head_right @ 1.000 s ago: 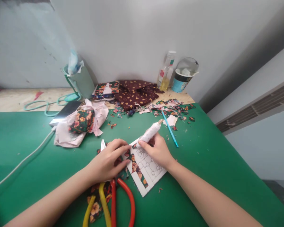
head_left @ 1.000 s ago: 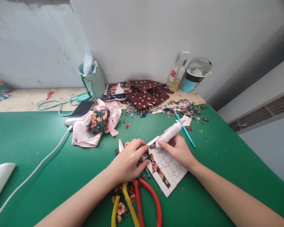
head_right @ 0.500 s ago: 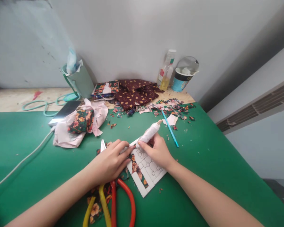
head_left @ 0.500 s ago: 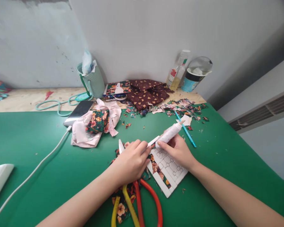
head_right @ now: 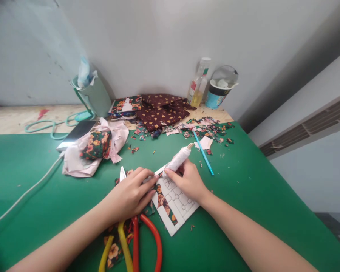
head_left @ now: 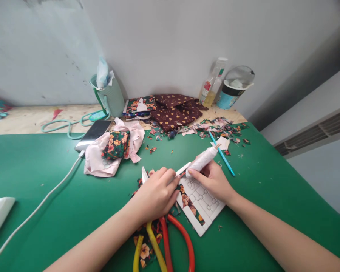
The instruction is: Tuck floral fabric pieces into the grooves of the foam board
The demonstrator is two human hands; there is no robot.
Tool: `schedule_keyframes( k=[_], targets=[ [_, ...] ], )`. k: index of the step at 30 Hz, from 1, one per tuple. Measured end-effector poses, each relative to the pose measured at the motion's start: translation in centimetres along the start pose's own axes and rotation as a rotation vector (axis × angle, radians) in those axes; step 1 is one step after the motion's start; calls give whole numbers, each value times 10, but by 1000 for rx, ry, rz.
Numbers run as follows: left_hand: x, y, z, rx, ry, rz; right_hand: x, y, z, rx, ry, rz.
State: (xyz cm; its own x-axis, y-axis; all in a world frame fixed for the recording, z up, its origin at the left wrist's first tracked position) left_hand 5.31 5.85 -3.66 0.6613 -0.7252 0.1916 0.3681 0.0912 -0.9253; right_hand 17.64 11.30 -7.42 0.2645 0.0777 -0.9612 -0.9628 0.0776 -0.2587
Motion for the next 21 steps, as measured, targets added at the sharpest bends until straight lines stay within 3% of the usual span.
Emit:
schedule_keyframes(
  k=[21],
  targets=[
    [2,-2,1,20,25,-47,4,2,0,-11,29,40]
  ],
)
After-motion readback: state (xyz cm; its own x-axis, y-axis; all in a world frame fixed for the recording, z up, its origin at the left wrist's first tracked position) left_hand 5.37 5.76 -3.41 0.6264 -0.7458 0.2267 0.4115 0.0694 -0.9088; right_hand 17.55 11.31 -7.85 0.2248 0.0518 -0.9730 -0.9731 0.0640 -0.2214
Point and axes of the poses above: each hand's wrist, its own z-axis towards the middle knuckle, its own y-axis out of the palm, x = y × z, the point moved 10 cm from there along z, towards the middle knuckle, and after that the axes turned 12 degrees about x, right-handed, at the moved point
